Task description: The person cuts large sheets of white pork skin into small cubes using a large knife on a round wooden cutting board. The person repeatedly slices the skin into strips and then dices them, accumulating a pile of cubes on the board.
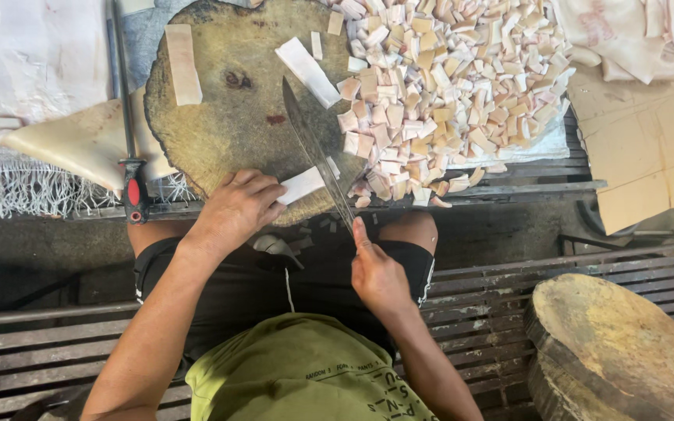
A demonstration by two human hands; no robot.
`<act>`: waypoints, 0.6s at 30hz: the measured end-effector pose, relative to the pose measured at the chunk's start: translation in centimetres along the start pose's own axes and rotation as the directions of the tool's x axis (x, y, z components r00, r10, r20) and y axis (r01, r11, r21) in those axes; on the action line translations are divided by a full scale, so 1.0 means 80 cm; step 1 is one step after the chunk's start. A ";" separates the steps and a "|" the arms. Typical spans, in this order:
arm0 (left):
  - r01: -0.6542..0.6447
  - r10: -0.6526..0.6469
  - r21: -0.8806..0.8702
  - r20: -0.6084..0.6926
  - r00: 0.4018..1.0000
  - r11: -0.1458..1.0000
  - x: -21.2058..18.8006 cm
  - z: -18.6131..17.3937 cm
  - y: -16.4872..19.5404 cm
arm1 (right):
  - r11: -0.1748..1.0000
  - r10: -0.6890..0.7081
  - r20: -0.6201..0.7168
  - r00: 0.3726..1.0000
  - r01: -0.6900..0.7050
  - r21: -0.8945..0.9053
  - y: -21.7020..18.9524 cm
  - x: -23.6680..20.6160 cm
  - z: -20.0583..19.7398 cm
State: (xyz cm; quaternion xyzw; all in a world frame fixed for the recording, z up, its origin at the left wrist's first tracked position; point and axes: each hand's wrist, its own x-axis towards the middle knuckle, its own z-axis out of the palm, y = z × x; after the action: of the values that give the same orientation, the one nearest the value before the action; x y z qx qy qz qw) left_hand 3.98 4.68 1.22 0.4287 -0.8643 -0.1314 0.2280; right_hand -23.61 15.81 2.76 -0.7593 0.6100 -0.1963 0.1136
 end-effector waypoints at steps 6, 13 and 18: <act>-0.016 0.017 0.013 -0.036 0.999 1.000 0.007 0.009 -0.001 | 0.958 0.108 -0.179 0.978 -0.055 0.282 0.002 -0.010 -0.031; -0.036 0.037 0.026 -0.052 0.998 0.999 0.014 0.013 -0.001 | 0.987 -0.013 -0.025 1.000 0.017 0.161 -0.003 -0.002 0.000; -0.032 0.033 0.008 -0.052 0.998 0.999 0.016 0.016 0.001 | 0.975 -0.024 -0.175 0.984 0.062 0.213 0.012 -0.011 -0.015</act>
State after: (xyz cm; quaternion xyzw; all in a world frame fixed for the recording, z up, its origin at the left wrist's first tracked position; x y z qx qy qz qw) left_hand 2.60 3.69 0.48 0.4186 -0.8653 -0.1134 0.2512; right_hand -25.15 16.51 3.30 -0.7356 0.5758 -0.3290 0.1386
